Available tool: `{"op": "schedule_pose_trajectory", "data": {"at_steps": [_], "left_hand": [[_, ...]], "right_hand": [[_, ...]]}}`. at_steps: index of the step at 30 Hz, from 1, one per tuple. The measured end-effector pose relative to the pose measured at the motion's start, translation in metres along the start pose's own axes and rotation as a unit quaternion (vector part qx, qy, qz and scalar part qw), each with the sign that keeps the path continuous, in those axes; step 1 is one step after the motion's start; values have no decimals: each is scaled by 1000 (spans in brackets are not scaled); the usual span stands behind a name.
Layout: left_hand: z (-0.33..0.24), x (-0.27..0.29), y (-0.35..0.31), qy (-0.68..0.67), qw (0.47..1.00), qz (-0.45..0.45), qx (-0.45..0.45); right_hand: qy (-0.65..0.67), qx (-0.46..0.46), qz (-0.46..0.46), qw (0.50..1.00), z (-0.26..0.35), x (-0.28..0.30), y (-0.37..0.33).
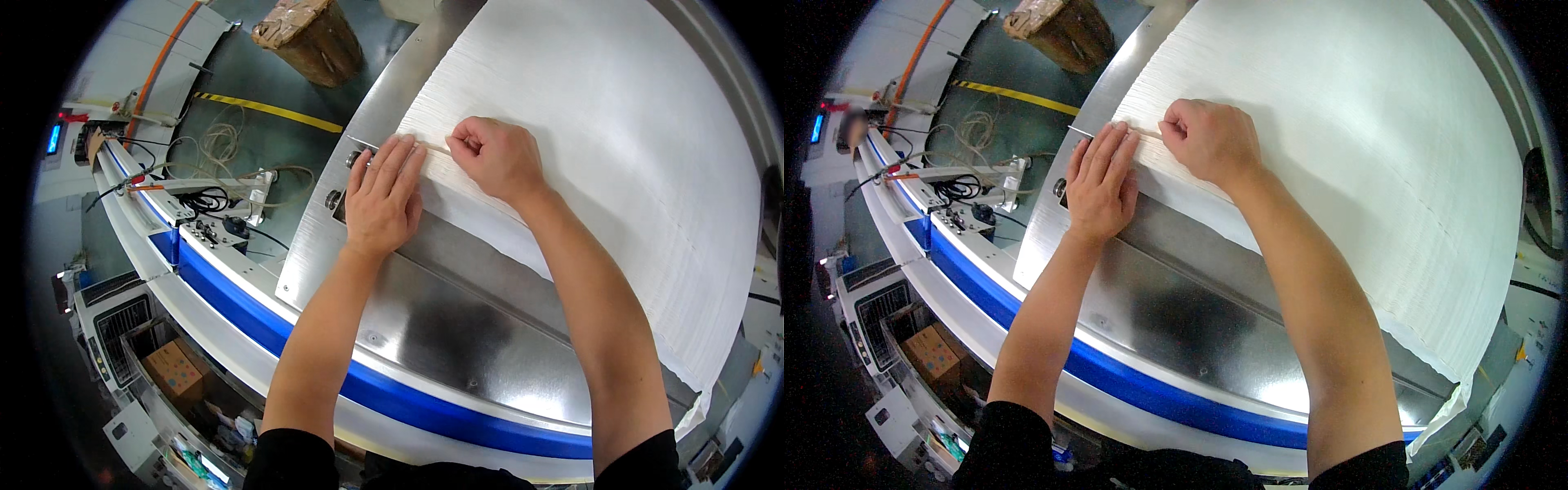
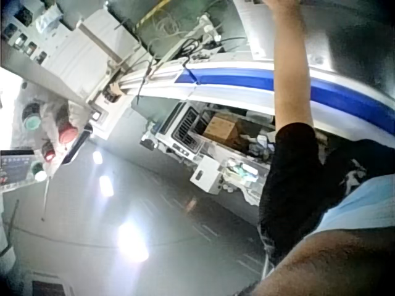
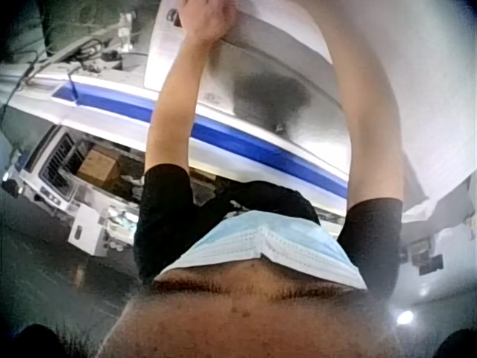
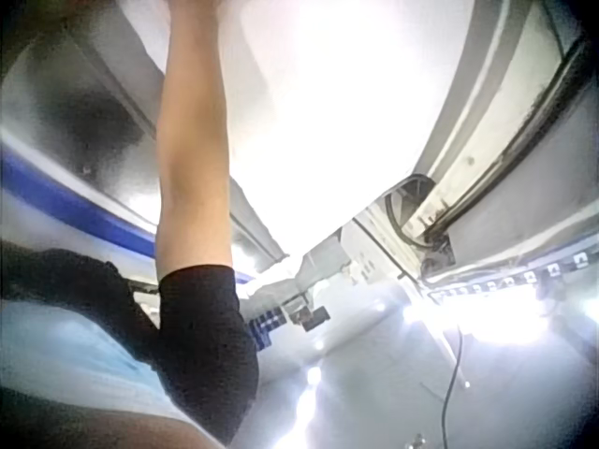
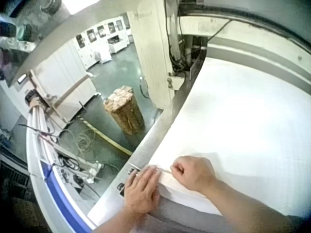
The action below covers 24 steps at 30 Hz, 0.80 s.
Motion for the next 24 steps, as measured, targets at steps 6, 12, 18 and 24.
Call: {"op": "schedule_pose_trajectory", "data": {"at_steps": [6, 12, 18, 24], "left_hand": [[1, 2, -2, -5, 1000, -10, -6], [0, 2, 0, -29, 999, -14, -4], [2, -2, 1, -21, 1000, -12, 1], [0, -2, 1, -14, 1000, -21, 0]], "right_hand": [[9, -31, 23, 999, 0, 0, 1], [7, -40, 31, 999, -2, -1, 0], [11, -54, 39, 998, -3, -2, 0], [8, -59, 45, 997, -3, -2, 0]]}}
Point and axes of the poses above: each hand's wrist, its own y-axis towards the middle knuckle, its own x-axis out of the back of the hand, z = x × y, the point moved 8 cm from there along y, towards the middle knuckle, and after that the axes turned 11 degrees about x, right-handed, at the moved point
